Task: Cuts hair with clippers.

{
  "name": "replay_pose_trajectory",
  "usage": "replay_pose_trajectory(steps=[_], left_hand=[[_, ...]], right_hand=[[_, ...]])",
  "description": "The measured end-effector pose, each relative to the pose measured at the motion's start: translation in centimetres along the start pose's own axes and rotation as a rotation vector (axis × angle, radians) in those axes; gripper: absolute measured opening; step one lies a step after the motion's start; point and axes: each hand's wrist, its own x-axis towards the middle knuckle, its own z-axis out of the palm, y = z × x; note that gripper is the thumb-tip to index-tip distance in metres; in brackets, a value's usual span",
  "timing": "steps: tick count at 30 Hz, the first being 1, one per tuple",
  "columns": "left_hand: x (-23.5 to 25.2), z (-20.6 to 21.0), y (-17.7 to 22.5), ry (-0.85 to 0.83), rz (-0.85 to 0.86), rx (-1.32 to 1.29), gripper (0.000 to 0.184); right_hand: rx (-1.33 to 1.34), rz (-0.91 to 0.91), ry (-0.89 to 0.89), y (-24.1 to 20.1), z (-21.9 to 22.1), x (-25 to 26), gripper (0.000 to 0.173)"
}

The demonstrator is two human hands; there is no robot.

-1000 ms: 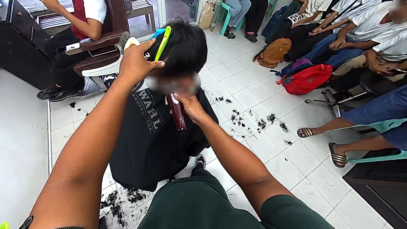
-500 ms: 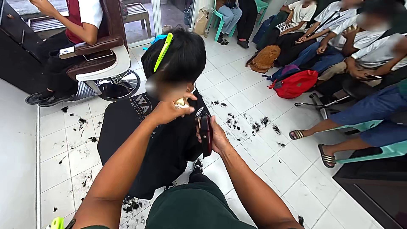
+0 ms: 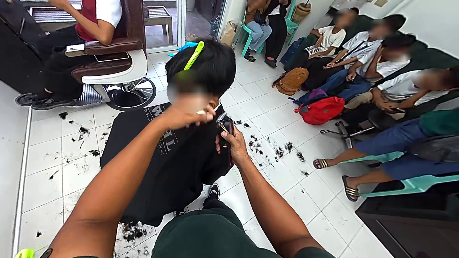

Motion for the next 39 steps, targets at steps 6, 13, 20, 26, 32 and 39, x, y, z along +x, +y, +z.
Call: replay_pose_trajectory(steps=[6, 13, 20, 26, 32, 39], left_hand=[[3.0, -6.3, 2.4, 0.581, -0.001, 0.486, 0.043], [3.9, -6.7, 0.8, 0.425, -0.193, 0.601, 0.064], [4.0, -6.6, 0.2, 0.402, -0.211, 0.642, 0.061], [4.0, -6.6, 0.0, 0.393, -0.237, 0.653, 0.061], [4.1, -6.6, 0.1, 0.387, -0.235, 0.664, 0.060], [4.1, -6.5, 0.0, 0.390, -0.245, 0.671, 0.061]], right_hand=[[0.030, 0.153, -0.010, -0.1, 4.6, 3.4, 0.049], [-0.202, 0.089, -0.039, 0.2, 6.3, 6.2, 0.036], [-0.241, 0.033, -0.036, 0.0, 6.1, 6.2, 0.037], [-0.239, 0.033, -0.029, -0.3, 5.9, 6.1, 0.036], [-0.281, 0.086, -0.031, -0.5, 5.8, 6.1, 0.039], [-0.326, 0.007, -0.021, -0.3, 5.6, 6.3, 0.038]])
